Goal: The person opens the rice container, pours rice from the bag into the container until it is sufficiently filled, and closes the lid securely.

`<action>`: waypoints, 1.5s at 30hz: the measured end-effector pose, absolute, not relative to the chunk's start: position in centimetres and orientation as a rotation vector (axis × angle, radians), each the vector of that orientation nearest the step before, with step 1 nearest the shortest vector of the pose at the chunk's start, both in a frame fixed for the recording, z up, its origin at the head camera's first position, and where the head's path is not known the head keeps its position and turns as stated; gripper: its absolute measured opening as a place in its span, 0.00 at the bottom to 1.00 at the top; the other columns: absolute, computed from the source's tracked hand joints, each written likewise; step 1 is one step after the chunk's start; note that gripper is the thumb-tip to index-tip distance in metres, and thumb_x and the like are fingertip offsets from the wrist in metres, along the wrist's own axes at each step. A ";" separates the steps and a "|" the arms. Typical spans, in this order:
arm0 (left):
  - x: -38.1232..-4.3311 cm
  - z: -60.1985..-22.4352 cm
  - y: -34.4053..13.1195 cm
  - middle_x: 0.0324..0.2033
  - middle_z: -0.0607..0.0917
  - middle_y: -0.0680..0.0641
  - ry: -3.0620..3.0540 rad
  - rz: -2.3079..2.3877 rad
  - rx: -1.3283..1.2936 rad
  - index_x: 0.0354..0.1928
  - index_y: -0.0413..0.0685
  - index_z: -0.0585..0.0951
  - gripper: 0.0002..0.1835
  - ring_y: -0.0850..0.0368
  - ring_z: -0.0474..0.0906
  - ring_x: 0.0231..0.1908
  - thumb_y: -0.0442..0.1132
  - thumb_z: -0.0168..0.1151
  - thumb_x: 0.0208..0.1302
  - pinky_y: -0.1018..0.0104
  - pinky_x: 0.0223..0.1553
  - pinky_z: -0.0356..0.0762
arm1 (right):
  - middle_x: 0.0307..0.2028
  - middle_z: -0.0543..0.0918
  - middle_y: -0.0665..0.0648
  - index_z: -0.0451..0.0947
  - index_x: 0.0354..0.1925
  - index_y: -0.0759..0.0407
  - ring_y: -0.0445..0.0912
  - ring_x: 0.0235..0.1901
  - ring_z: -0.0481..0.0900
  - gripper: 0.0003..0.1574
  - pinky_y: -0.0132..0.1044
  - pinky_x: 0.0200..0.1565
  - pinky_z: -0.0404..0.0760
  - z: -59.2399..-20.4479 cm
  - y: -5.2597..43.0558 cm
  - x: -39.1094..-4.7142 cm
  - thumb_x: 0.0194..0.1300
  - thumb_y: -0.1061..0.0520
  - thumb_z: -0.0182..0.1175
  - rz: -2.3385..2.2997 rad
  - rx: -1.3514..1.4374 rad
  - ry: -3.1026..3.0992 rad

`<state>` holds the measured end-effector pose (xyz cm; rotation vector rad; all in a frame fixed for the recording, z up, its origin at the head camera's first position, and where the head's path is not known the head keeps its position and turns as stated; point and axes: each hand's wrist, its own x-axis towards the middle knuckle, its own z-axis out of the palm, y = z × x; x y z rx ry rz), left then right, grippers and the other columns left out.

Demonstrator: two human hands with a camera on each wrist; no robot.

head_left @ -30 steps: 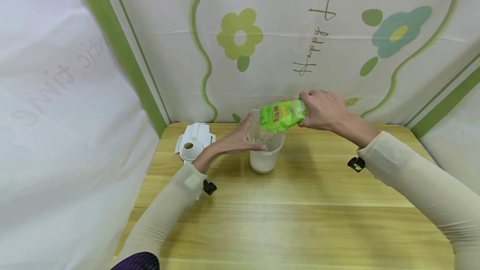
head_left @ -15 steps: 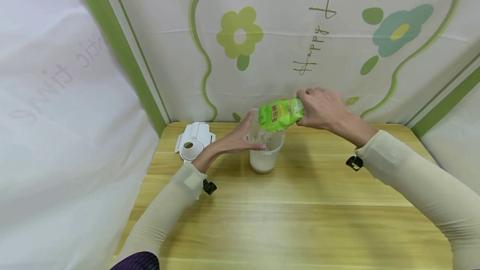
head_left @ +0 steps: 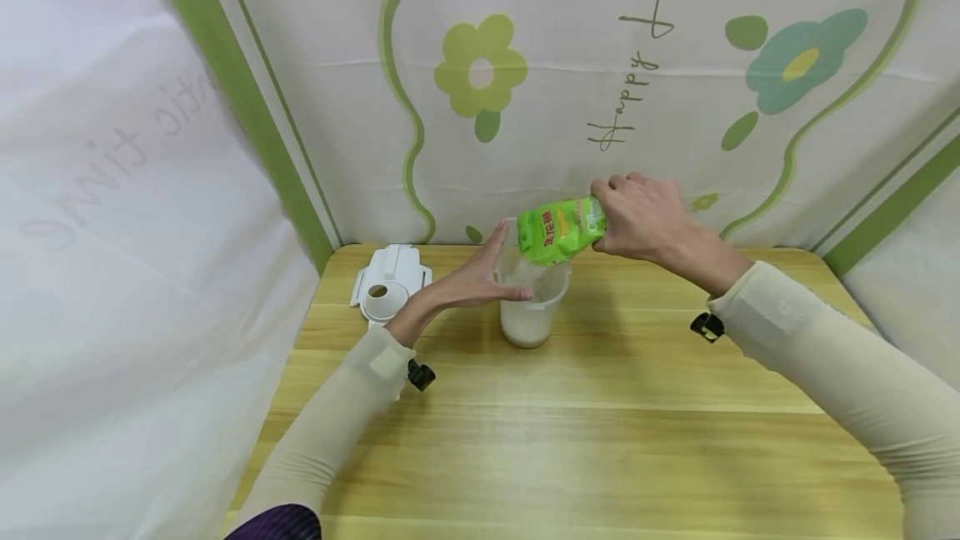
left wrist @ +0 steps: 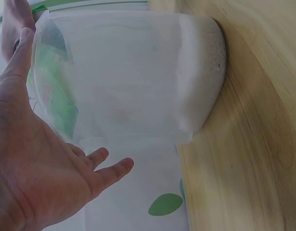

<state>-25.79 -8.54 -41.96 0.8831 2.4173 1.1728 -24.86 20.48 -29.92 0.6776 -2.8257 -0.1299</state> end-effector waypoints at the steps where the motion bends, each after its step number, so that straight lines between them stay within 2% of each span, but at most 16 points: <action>1: -25.8 -42.0 -8.5 0.85 0.29 0.41 2.416 1.174 0.885 0.84 0.47 0.27 0.77 0.46 0.29 0.84 0.77 0.69 0.57 0.43 0.82 0.38 | 0.35 0.83 0.62 0.78 0.47 0.62 0.58 0.30 0.80 0.33 0.53 0.21 0.76 -29.9 20.5 -24.9 0.49 0.45 0.76 -0.131 0.678 -2.825; 8: -25.7 -42.0 -8.6 0.85 0.29 0.41 2.413 1.191 0.893 0.84 0.47 0.27 0.83 0.46 0.29 0.84 0.87 0.64 0.47 0.43 0.82 0.38 | 0.34 0.83 0.63 0.78 0.47 0.63 0.58 0.30 0.79 0.33 0.53 0.20 0.76 -29.8 20.4 -24.8 0.49 0.45 0.76 -0.147 0.688 -2.807; 14: -25.6 -42.0 -8.6 0.84 0.28 0.42 2.408 1.192 0.887 0.84 0.47 0.27 0.84 0.46 0.28 0.84 0.89 0.63 0.44 0.44 0.82 0.37 | 0.34 0.83 0.62 0.78 0.46 0.62 0.57 0.29 0.78 0.33 0.53 0.20 0.76 -29.7 20.3 -24.8 0.49 0.45 0.76 -0.162 0.691 -2.798; 22: -25.7 -42.1 -8.6 0.84 0.28 0.41 2.397 1.207 0.882 0.84 0.47 0.27 0.81 0.46 0.28 0.84 0.84 0.66 0.49 0.44 0.82 0.38 | 0.38 0.83 0.64 0.78 0.52 0.63 0.59 0.34 0.80 0.36 0.55 0.23 0.79 -29.4 20.1 -24.7 0.52 0.44 0.76 -0.203 0.679 -2.842; 29: -25.6 -42.1 -8.5 0.84 0.28 0.40 2.399 1.216 0.882 0.84 0.47 0.27 0.84 0.46 0.29 0.84 0.89 0.63 0.44 0.43 0.82 0.38 | 0.38 0.83 0.63 0.78 0.53 0.64 0.58 0.34 0.80 0.36 0.55 0.23 0.78 -29.3 19.9 -24.7 0.52 0.46 0.75 -0.245 0.687 -2.835; 35: -25.7 -42.1 -8.6 0.85 0.28 0.42 2.406 1.205 0.884 0.84 0.47 0.27 0.82 0.47 0.29 0.84 0.86 0.64 0.48 0.44 0.82 0.39 | 0.37 0.81 0.63 0.78 0.51 0.64 0.57 0.33 0.78 0.33 0.55 0.22 0.78 -29.3 19.8 -24.8 0.53 0.47 0.75 -0.241 0.692 -2.819; 45: -25.8 -42.3 -8.6 0.84 0.28 0.41 2.414 1.190 0.886 0.84 0.47 0.27 0.83 0.46 0.29 0.84 0.88 0.62 0.45 0.44 0.82 0.39 | 0.38 0.82 0.64 0.78 0.53 0.64 0.58 0.33 0.78 0.35 0.56 0.23 0.79 -29.4 20.0 -24.9 0.52 0.47 0.75 -0.241 0.690 -2.814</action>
